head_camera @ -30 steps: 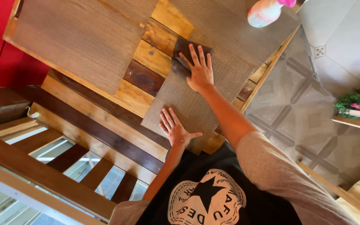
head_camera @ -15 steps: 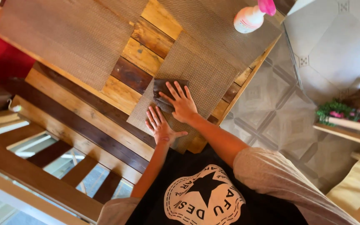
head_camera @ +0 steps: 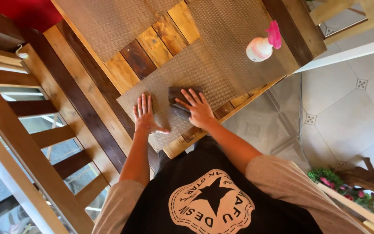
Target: Cleaning and wiping down restaurant tables and placemats.
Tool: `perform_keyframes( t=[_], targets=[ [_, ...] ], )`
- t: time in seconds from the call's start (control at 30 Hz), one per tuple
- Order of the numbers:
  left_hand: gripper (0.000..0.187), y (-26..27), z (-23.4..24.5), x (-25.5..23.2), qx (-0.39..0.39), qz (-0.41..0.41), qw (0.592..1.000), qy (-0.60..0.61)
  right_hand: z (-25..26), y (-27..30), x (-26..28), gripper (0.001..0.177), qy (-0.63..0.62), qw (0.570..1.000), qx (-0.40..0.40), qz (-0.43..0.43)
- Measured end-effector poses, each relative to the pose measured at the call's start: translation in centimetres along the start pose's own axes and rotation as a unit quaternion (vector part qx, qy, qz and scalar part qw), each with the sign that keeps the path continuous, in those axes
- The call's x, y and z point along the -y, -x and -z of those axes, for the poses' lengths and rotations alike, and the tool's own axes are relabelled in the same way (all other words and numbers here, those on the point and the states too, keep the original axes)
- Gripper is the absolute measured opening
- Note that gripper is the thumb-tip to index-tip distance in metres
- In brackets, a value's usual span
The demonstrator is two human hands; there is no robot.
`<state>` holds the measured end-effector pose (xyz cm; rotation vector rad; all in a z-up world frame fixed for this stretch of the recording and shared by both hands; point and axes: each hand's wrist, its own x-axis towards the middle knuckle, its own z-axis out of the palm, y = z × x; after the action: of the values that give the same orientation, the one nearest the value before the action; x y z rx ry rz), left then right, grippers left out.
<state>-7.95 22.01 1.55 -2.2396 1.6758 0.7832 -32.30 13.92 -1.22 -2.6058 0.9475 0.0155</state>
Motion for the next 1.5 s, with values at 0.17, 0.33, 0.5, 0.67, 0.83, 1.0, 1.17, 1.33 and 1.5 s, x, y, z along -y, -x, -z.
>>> perform_keyframes(
  t=[0.17,0.33,0.5,0.67,0.83,1.0,1.17,1.33,1.5],
  targets=[
    [0.185,0.2,-0.3,-0.8,0.006,0.03,0.999,-0.025,0.5,1.9,-4.1,0.103,0.002,1.0,-0.018,-0.017],
    [0.183,0.8,-0.6,-1.6,-0.001,0.051,0.997,-0.057,0.1,3.3,-8.0,0.099,0.013,0.995,-0.032,-0.089],
    [0.159,2.2,-4.1,-0.2,-0.064,0.046,0.997,-0.003,-2.2,3.3,-9.1,0.088,0.012,0.979,-0.133,-0.152],
    [0.155,2.2,-4.1,0.0,-0.067,0.042,0.996,0.028,-0.9,0.8,-2.2,0.095,-0.002,0.987,-0.047,-0.155],
    [0.152,2.0,-5.0,1.2,-0.093,0.015,0.994,0.052,-1.9,-1.1,6.2,0.093,-0.006,0.999,0.002,-0.037],
    [0.144,0.7,-8.7,4.0,-0.172,-0.05,0.984,0.02,-3.8,-1.1,6.4,0.086,-0.031,0.993,0.013,0.115],
    [0.15,3.0,-3.3,1.8,-0.082,-0.011,0.993,0.084,-0.1,0.6,-1.0,0.099,0.077,0.993,0.084,0.03],
    [0.15,2.5,-3.8,1.4,-0.117,-0.008,0.991,0.063,-0.5,0.1,-8.4,0.097,0.129,0.985,0.092,-0.065],
    [0.154,0.4,-6.6,-2.5,-0.077,0.115,0.99,0.001,-0.9,-1.0,-4.1,0.101,0.002,0.998,-0.023,-0.064]
  ],
)
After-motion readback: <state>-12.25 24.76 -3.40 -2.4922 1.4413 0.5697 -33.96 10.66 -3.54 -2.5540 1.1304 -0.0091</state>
